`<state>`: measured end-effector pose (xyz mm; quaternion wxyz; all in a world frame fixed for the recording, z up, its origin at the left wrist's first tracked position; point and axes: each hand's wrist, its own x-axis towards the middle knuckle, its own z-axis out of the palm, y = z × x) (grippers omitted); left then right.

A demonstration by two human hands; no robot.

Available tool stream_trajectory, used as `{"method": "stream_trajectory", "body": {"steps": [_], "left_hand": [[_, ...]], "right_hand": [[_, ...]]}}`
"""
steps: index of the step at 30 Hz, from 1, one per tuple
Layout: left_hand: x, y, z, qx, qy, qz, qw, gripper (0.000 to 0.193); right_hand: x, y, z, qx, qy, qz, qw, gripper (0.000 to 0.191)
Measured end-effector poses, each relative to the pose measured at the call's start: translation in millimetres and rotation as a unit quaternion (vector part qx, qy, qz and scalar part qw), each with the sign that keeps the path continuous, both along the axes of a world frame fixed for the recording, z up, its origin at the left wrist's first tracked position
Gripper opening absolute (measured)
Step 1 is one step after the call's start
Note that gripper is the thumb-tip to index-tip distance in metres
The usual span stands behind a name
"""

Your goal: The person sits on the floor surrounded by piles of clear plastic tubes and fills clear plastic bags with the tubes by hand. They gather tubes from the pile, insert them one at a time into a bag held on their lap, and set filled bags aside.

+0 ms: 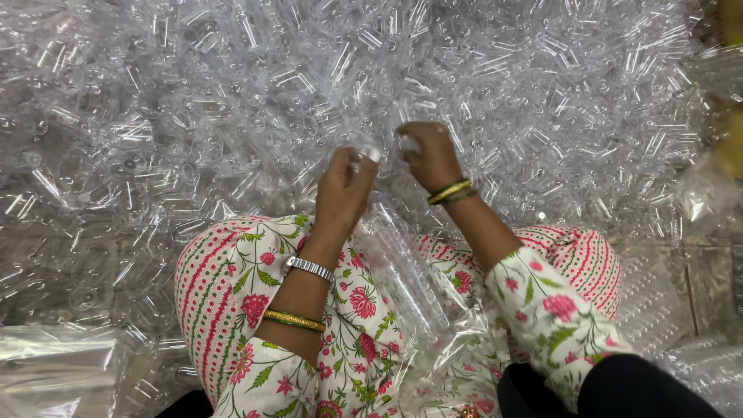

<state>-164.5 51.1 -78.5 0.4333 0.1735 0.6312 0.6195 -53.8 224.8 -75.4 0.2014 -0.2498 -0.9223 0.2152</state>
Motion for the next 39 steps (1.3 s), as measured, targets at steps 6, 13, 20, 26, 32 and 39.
{"method": "stream_trajectory", "body": {"steps": [6,13,20,26,32,39], "left_hand": [[10,-4,9,0.053,0.247,-0.089,0.964,0.064],[3,-1,10,0.083,0.077,-0.024,0.993,0.054],[0,2,5,0.114,-0.074,-0.015,0.991,0.040],[-1,2,9,0.129,-0.083,-0.044,0.987,0.040],[0,1,10,0.128,-0.078,-0.096,0.984,0.042],[0,0,5,0.183,-0.113,-0.141,0.966,0.047]], "right_hand": [[22,-14,28,-0.472,0.145,-0.046,0.869,0.033],[-9,19,19,-0.034,-0.009,0.074,0.997,0.036],[1,23,-14,0.141,-0.046,0.070,0.986,0.044],[24,12,0,-0.158,0.126,-0.125,0.971,0.033],[54,-2,47,-0.636,0.313,-0.038,0.704,0.041],[58,-24,63,-0.655,0.287,0.050,0.697,0.047]]}}
